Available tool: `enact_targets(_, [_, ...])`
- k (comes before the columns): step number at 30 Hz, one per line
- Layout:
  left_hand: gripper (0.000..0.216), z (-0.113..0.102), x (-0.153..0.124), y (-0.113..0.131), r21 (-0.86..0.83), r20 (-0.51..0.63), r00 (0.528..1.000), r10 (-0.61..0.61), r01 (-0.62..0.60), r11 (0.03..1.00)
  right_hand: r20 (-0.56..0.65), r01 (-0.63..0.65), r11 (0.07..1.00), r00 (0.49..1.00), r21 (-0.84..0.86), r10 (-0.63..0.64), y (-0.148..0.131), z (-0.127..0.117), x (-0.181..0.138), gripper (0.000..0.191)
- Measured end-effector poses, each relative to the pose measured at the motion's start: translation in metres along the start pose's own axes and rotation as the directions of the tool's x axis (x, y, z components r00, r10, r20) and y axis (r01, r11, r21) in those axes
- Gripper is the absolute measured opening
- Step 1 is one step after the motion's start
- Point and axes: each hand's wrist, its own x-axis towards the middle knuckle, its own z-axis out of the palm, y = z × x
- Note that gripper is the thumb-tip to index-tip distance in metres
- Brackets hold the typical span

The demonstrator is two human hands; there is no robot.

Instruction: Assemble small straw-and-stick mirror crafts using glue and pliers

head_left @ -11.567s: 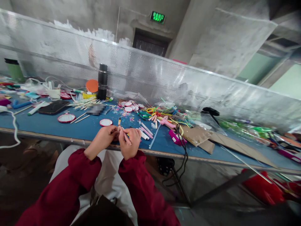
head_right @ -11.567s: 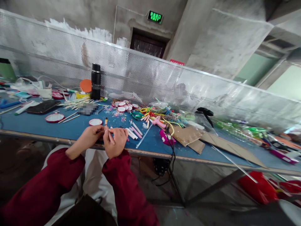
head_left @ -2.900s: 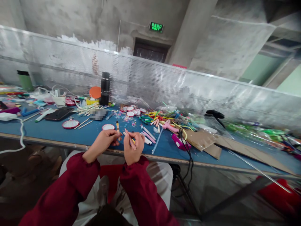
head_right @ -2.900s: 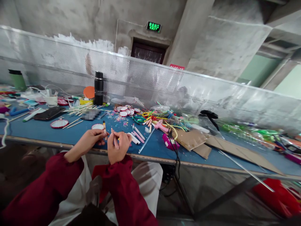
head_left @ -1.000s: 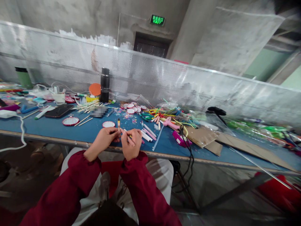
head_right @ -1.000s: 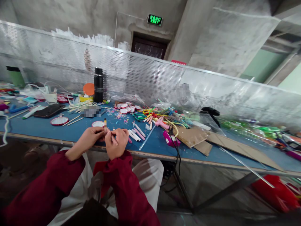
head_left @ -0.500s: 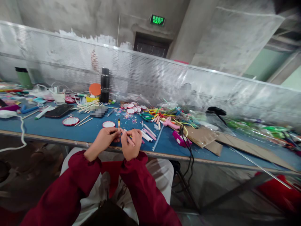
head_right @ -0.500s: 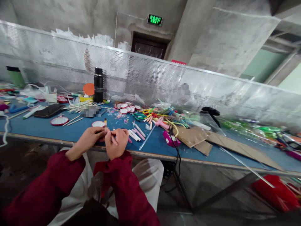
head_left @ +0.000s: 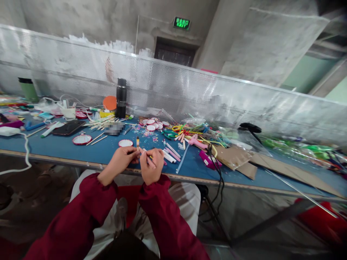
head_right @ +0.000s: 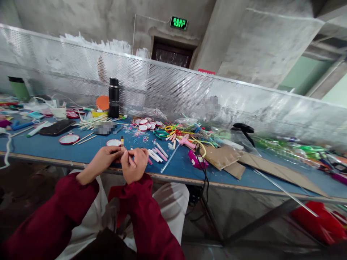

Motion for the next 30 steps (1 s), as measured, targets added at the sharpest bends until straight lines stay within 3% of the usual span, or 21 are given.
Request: enact_targets(30, [0.036,0.0026,-0.0012,0.0046,0.006,-0.019,1.000,0.001,-0.001,1.000,-0.011,-0.004,1.000,1.000,-0.003,0.004,0.0006,0.0018,0.0000,0.019])
